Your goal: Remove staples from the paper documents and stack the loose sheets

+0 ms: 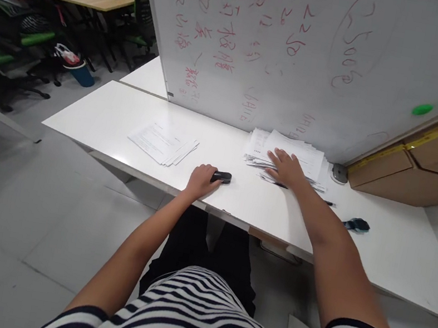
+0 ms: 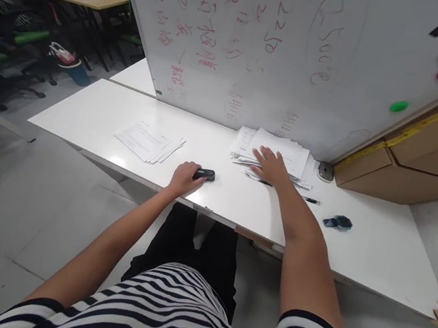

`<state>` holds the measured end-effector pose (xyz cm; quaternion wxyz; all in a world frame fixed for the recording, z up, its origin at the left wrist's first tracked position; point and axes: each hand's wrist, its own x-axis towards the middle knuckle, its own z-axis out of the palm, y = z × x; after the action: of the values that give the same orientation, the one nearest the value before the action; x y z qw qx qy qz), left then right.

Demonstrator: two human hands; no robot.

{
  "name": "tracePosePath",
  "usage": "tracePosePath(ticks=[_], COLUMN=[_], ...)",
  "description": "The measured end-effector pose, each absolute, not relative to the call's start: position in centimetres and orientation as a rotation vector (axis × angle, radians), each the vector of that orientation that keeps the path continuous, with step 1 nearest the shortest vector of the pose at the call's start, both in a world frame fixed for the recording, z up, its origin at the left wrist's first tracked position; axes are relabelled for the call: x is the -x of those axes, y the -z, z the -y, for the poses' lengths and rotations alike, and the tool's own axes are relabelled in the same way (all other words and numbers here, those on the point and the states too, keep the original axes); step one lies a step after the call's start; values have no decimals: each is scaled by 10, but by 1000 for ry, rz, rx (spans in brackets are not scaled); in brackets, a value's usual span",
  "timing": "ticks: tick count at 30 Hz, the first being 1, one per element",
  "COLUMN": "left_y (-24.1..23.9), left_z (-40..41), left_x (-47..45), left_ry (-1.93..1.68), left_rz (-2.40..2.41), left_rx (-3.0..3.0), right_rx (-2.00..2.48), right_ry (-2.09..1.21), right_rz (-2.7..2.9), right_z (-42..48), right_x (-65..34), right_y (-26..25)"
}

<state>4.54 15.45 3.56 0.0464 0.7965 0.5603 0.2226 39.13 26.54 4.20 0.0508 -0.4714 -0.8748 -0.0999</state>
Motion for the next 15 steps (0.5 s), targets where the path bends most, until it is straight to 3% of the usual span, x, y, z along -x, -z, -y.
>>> tracePosePath(ticks=[15], left_y=[-33], left_z=[-155], left_x=[-47], left_ry=[-650], left_rz=[-1702], left_rx=[-2404], right_rx=[1420], right_ry=[275], right_rz=[2623], right_z=[-275], right_x=[-397], right_y=[-33])
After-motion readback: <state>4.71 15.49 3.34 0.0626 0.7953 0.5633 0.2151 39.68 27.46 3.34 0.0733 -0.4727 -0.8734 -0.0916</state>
